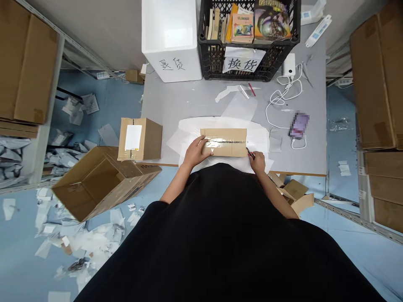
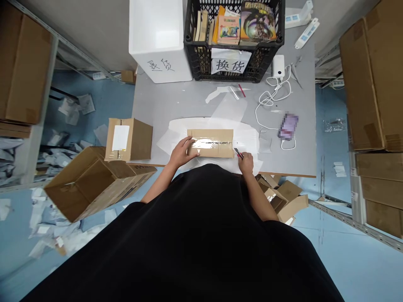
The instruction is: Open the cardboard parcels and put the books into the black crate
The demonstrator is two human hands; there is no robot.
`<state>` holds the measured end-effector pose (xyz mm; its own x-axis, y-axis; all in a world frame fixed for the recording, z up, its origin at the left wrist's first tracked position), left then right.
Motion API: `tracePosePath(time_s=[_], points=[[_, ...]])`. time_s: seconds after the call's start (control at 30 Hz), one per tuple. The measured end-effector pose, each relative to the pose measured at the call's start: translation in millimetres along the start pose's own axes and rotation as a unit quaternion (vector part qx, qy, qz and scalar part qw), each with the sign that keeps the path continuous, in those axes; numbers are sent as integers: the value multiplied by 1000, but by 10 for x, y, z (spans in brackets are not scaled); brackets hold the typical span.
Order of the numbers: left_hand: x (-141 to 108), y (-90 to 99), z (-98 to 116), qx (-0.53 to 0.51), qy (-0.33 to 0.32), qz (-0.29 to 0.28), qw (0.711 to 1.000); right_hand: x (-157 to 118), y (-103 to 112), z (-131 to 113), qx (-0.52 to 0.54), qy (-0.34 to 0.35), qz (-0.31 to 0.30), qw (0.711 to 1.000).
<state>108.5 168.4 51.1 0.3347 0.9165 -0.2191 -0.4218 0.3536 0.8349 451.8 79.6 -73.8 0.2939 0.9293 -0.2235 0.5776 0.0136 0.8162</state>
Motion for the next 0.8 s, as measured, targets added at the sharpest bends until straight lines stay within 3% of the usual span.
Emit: tracePosePath(time_s=[0.13, 0.3, 0.53, 0.8], points=[[4, 8, -37, -22, -2, -22, 1000, 11, 292, -483, 121, 93, 29, 988], [79, 5, -62, -47, -26, -52, 997, -30, 491, -1058, 111, 227, -73, 965], [253, -26, -38, -56, -19, -87, 994, 17, 526, -1132, 16, 240, -123, 963], [185, -36, 2, -66, -23, -73, 995, 59, 585, -1280, -42, 254, -122, 958]])
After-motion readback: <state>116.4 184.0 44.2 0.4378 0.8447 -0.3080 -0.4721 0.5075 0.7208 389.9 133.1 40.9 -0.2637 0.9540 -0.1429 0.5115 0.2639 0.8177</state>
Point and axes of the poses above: each hand's wrist, its own x-axis towards the middle knuckle, its own y-axis out of the back of the hand, z = x × y, the point moved 6 cm from there along x, towards the middle knuckle, and after that the axes turned 5 degrees about y, right-handed, at the moved point
